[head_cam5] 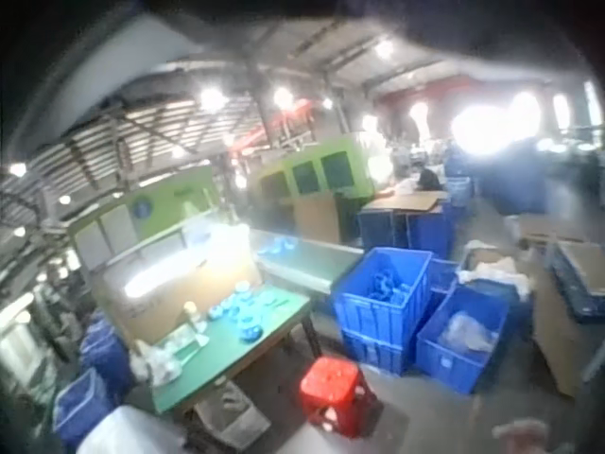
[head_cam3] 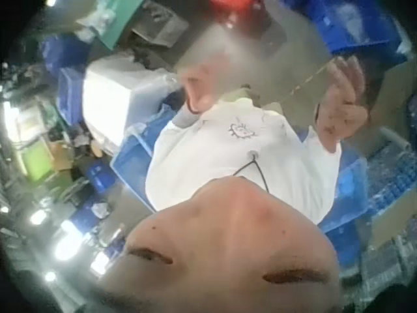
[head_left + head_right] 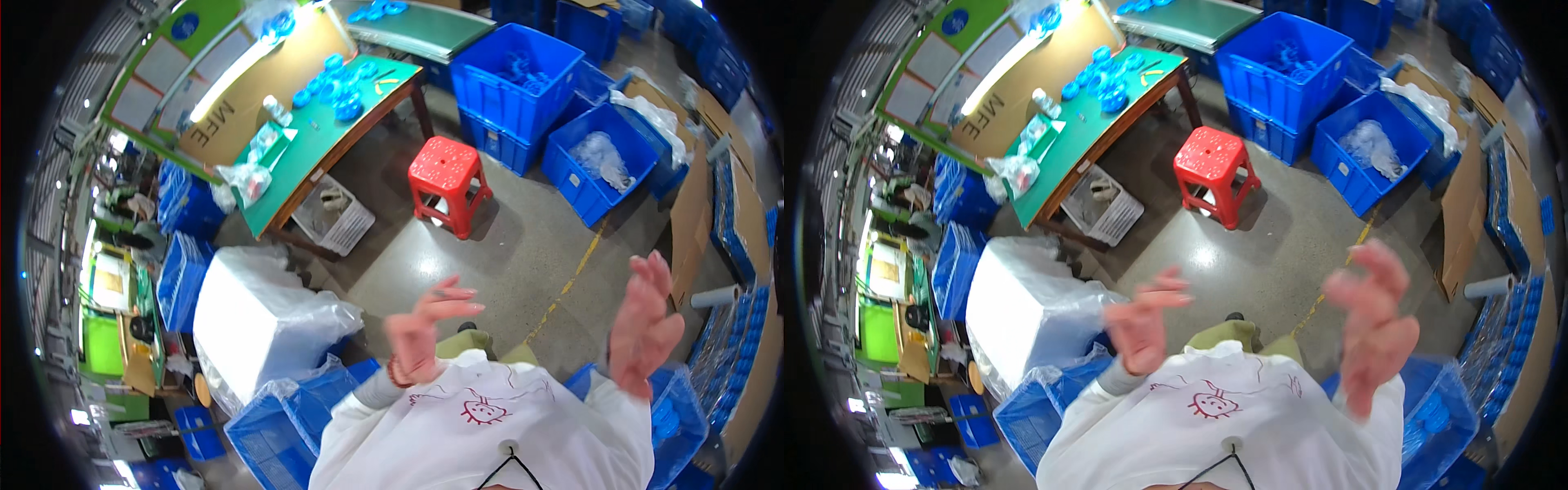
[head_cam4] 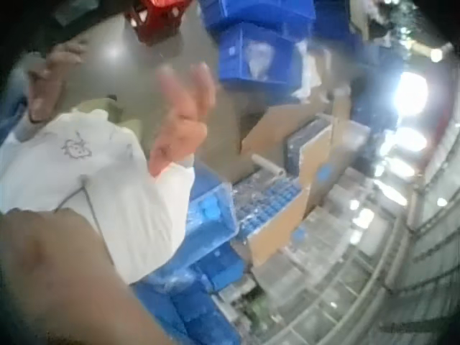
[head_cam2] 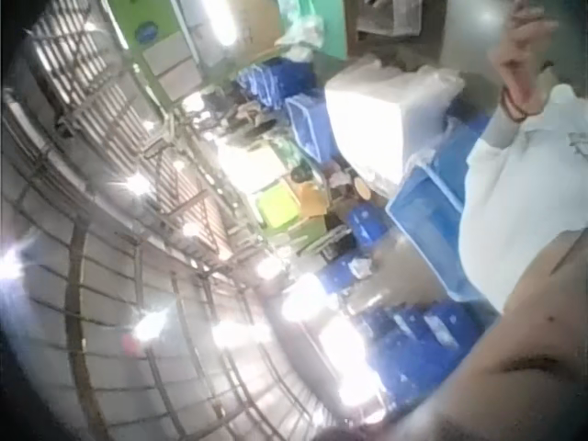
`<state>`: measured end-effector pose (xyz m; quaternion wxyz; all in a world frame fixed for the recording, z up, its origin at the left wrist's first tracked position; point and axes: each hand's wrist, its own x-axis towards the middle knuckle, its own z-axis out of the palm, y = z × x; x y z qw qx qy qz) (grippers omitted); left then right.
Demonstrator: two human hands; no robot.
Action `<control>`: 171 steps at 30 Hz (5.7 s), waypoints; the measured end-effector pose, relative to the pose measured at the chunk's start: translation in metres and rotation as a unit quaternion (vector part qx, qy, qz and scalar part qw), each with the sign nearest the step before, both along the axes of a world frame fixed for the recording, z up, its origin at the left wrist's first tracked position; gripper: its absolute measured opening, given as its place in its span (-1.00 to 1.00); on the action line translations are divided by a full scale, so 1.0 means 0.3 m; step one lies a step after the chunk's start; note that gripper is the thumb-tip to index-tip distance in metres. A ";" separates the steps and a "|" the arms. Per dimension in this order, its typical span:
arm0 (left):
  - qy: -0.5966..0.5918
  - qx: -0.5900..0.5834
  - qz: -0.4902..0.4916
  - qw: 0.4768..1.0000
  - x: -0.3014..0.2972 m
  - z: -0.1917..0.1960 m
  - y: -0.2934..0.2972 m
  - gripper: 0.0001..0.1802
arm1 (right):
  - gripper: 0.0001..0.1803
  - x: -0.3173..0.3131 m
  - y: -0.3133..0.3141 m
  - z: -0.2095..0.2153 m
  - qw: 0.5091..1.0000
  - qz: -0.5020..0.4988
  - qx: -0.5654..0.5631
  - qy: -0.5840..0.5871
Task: Remove plastic components from a bin and use pliers to trim or adjust internal structural elements.
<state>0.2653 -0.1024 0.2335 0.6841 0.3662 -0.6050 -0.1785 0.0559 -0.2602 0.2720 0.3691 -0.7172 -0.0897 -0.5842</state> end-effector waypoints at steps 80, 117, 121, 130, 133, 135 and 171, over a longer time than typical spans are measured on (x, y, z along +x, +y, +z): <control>0.326 0.445 0.295 0.780 3.012 -1.132 -1.302 -0.25 | -0.26 3.305 -1.281 -1.334 0.672 -0.235 0.471 0.521; 0.547 0.275 0.507 0.606 3.711 -1.166 -1.018 -0.23 | -0.23 4.372 -1.188 -1.148 0.739 0.073 0.340 0.577; 0.103 0.296 0.653 0.689 3.429 -1.025 -1.269 -0.45 | -0.76 4.014 -1.452 -1.100 0.844 -0.011 0.354 0.402; -0.152 0.487 0.415 0.753 3.502 -1.143 -1.763 -0.24 | -0.87 3.751 -2.333 -0.811 0.915 -0.221 0.316 0.116; -0.099 0.572 0.410 0.703 3.476 -1.173 -1.864 -0.43 | -0.58 3.706 -2.912 -0.792 0.835 -0.357 0.232 0.349; -0.089 0.540 0.438 0.713 3.530 -1.263 -1.745 -0.50 | -0.50 3.842 -3.089 -0.745 0.814 -0.388 0.176 0.395; 0.579 0.246 0.423 0.652 1.889 -0.191 -0.462 -0.43 | -0.86 3.044 -0.660 -0.149 0.411 0.608 -0.678 -0.037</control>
